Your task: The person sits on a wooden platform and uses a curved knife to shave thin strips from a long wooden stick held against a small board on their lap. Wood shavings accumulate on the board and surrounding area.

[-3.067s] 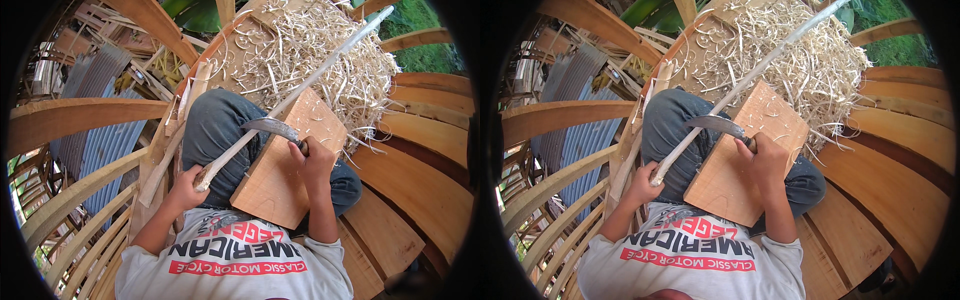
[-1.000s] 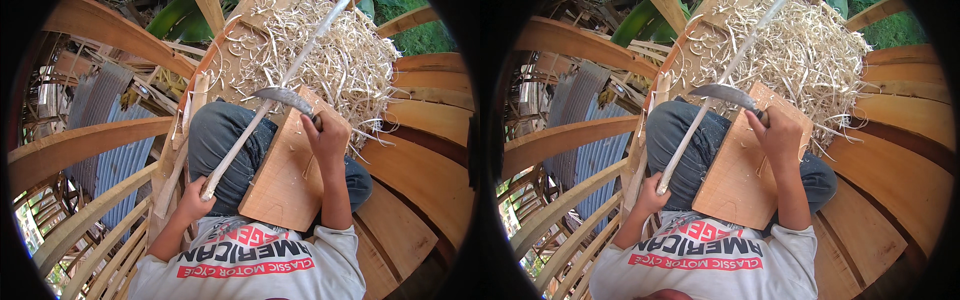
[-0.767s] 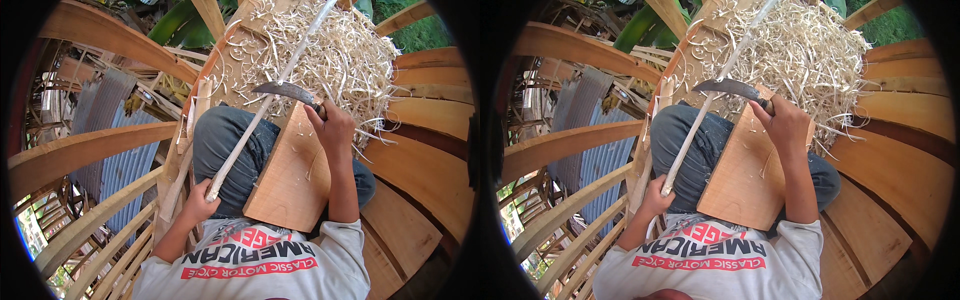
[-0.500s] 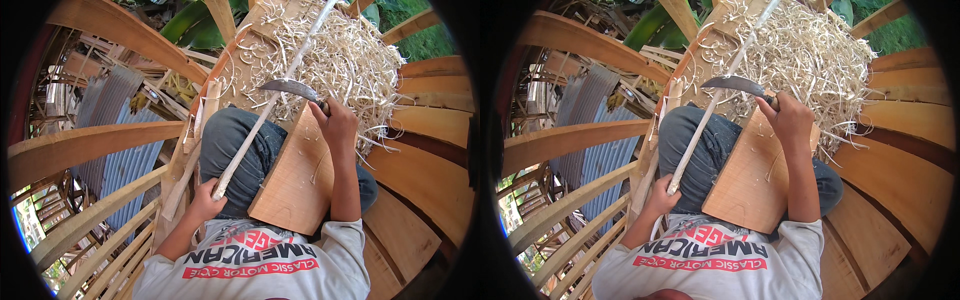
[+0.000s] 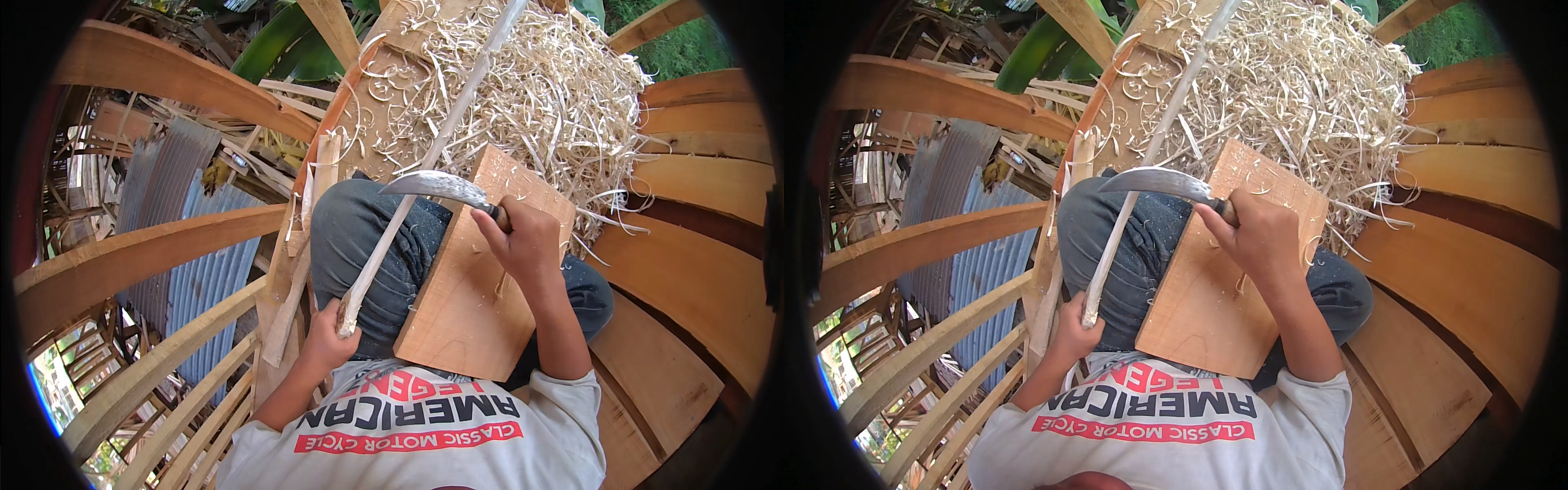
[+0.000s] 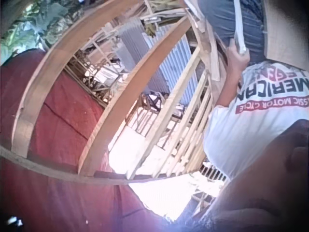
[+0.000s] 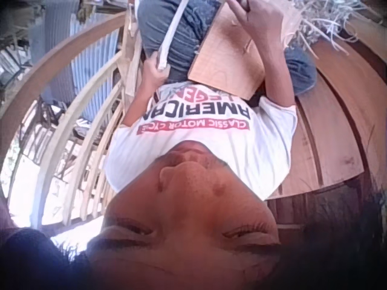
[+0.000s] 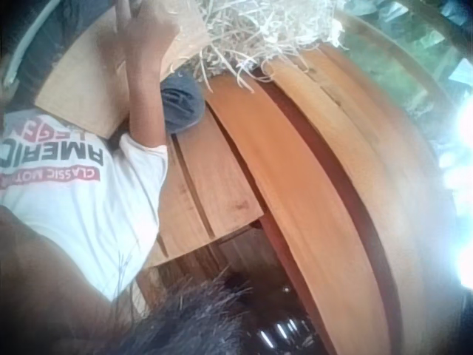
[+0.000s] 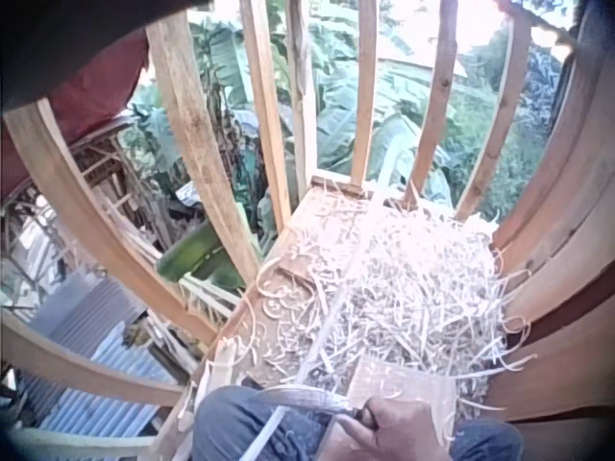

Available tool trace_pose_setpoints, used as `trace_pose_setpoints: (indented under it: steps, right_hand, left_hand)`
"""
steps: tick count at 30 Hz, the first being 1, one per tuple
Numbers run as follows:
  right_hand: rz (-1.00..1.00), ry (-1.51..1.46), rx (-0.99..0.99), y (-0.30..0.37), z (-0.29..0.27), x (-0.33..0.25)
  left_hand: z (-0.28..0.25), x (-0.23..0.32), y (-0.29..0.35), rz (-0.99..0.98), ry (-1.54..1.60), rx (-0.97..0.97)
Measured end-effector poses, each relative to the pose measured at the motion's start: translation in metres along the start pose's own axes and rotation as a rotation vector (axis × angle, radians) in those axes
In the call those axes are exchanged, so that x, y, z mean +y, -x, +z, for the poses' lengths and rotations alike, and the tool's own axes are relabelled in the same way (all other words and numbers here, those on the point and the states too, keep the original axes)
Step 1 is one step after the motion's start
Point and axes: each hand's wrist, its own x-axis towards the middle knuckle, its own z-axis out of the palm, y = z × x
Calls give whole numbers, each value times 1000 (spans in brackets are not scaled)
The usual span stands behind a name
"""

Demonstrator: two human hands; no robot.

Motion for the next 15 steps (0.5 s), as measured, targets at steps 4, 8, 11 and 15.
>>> trace_pose_setpoints:
  steps: [4,8,11,15]
  right_hand:
    - [8,124,62,-28,1,1]
    - [-48,76,104,-29,11,6]
    - [-42,3,50,-20,17,-1]
    - [216,-111,-26,-37,11,7]
  left_hand:
    - [1,8,1,15,-33,38]
    - [2,4,-1,20,-66,35]
    - [1,5,0,40,-42,36]
    - [0,7,-3,44,-46,14]
